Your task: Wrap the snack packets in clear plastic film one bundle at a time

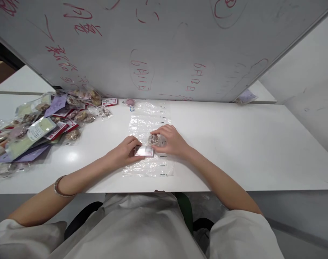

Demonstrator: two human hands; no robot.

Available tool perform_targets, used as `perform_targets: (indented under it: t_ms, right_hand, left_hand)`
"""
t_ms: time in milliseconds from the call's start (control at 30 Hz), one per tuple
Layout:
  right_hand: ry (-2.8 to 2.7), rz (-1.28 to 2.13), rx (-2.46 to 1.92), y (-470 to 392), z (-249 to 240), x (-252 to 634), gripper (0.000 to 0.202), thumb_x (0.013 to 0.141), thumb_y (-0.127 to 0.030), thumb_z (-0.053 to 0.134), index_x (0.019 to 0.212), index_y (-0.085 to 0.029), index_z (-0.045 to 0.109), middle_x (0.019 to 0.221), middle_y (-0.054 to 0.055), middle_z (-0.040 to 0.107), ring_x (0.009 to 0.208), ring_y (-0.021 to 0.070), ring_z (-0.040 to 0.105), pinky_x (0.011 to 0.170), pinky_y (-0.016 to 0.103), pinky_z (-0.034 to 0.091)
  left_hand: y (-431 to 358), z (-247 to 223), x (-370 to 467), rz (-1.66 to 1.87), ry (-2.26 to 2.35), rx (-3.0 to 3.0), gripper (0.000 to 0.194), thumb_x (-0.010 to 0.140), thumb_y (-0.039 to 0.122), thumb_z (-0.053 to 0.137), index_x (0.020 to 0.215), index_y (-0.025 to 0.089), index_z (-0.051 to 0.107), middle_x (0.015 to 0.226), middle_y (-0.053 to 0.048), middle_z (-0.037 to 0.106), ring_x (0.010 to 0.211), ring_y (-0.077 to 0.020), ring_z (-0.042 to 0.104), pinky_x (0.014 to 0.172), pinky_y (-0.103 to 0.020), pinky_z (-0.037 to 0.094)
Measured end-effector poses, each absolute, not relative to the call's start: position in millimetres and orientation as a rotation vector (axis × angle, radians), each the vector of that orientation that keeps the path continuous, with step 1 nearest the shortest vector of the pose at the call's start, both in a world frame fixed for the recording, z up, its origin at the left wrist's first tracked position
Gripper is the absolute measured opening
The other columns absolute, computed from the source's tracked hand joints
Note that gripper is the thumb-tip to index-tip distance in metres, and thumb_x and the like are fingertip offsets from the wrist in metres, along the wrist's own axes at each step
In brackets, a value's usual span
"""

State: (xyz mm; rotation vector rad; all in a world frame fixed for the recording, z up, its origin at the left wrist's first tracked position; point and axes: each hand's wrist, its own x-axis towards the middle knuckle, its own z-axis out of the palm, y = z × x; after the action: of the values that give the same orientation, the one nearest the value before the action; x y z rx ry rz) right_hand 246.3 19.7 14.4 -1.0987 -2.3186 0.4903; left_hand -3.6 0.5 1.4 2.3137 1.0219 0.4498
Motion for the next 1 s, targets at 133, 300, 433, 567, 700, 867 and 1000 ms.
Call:
perform_targets:
  t_ms: [133, 300, 433, 567, 700, 867, 1000]
  right_hand:
    - [-2.464, 0.547, -1.072, 11, 19, 243, 0.046, 0.084, -0.052, 0.069, 0.123, -0.027, 0.064, 0.109, 0.006, 0.071, 0.108, 0.0270, 0.060, 0.097, 0.046, 0.042]
    - [-2.572, 0.551, -1.112, 1, 31, 279, 0.054, 0.093, -0.047, 0.059, 0.143, -0.030, 0.051, 0.142, 0.005, 0.058, 0.135, 0.0274, 0.048, 0.110, 0.050, 0.039]
    - [-2.647, 0.630, -1.319, -26, 39, 322, 0.073, 0.087, -0.057, 0.063, 0.152, -0.033, 0.039, 0.152, 0.004, 0.048, 0.137, 0.0300, 0.049, 0.107, 0.050, 0.047]
    - [-2.672, 0.519, -1.260, -54, 28, 321, 0.088, 0.082, -0.057, 0.070, 0.156, -0.029, 0.031, 0.152, 0.008, 0.048, 0.137, 0.0325, 0.048, 0.106, 0.051, 0.049]
    - [-2.668, 0.309, -1.059, -62, 13, 296, 0.077, 0.091, -0.029, 0.062, 0.157, -0.021, 0.025, 0.145, 0.012, 0.056, 0.128, 0.0285, 0.058, 0.095, 0.044, 0.057]
    - [-2.539, 0.059, -0.968, -46, 9, 278, 0.059, 0.094, -0.025, 0.060, 0.150, -0.024, 0.041, 0.130, 0.013, 0.066, 0.110, 0.0274, 0.068, 0.082, 0.043, 0.060]
    - [-2.550, 0.347, -0.762, -24, 11, 269, 0.048, 0.095, -0.031, 0.060, 0.142, -0.026, 0.053, 0.151, 0.012, 0.049, 0.141, 0.0278, 0.044, 0.107, 0.050, 0.047]
  left_hand:
    - [2, 6, -4, 0.452, 1.124, 2.178, 0.045, 0.085, 0.044, 0.068, 0.116, 0.018, 0.048, 0.109, -0.010, 0.055, 0.094, -0.0223, 0.057, 0.080, -0.037, 0.052]
    - [1, 32, -36, 0.391, 0.996, 2.308, 0.048, 0.096, 0.041, 0.052, 0.138, 0.020, 0.040, 0.135, -0.015, 0.048, 0.120, -0.0253, 0.053, 0.100, -0.041, 0.047]
    - [-1, 42, -71, 0.129, 0.813, 2.474, 0.052, 0.094, 0.043, 0.056, 0.141, 0.024, 0.045, 0.149, -0.013, 0.044, 0.136, -0.0294, 0.045, 0.111, -0.045, 0.040]
    - [-8, 30, -76, 0.102, 0.837, 2.696, 0.054, 0.093, 0.055, 0.056, 0.135, 0.021, 0.053, 0.150, -0.014, 0.048, 0.138, -0.0295, 0.047, 0.115, -0.046, 0.037]
    - [-13, 18, -65, 0.170, 0.833, 2.943, 0.034, 0.103, 0.032, 0.043, 0.127, 0.014, 0.059, 0.137, -0.016, 0.060, 0.133, -0.0275, 0.052, 0.108, -0.042, 0.045]
    - [-13, 17, -51, 0.207, 0.893, 2.998, 0.041, 0.103, 0.026, 0.040, 0.143, 0.018, 0.046, 0.126, -0.016, 0.065, 0.120, -0.0293, 0.060, 0.092, -0.043, 0.054]
    - [-6, 17, -41, 0.391, 0.807, 2.882, 0.057, 0.097, 0.046, 0.054, 0.150, 0.028, 0.039, 0.156, -0.017, 0.037, 0.142, -0.0352, 0.039, 0.108, -0.051, 0.044]
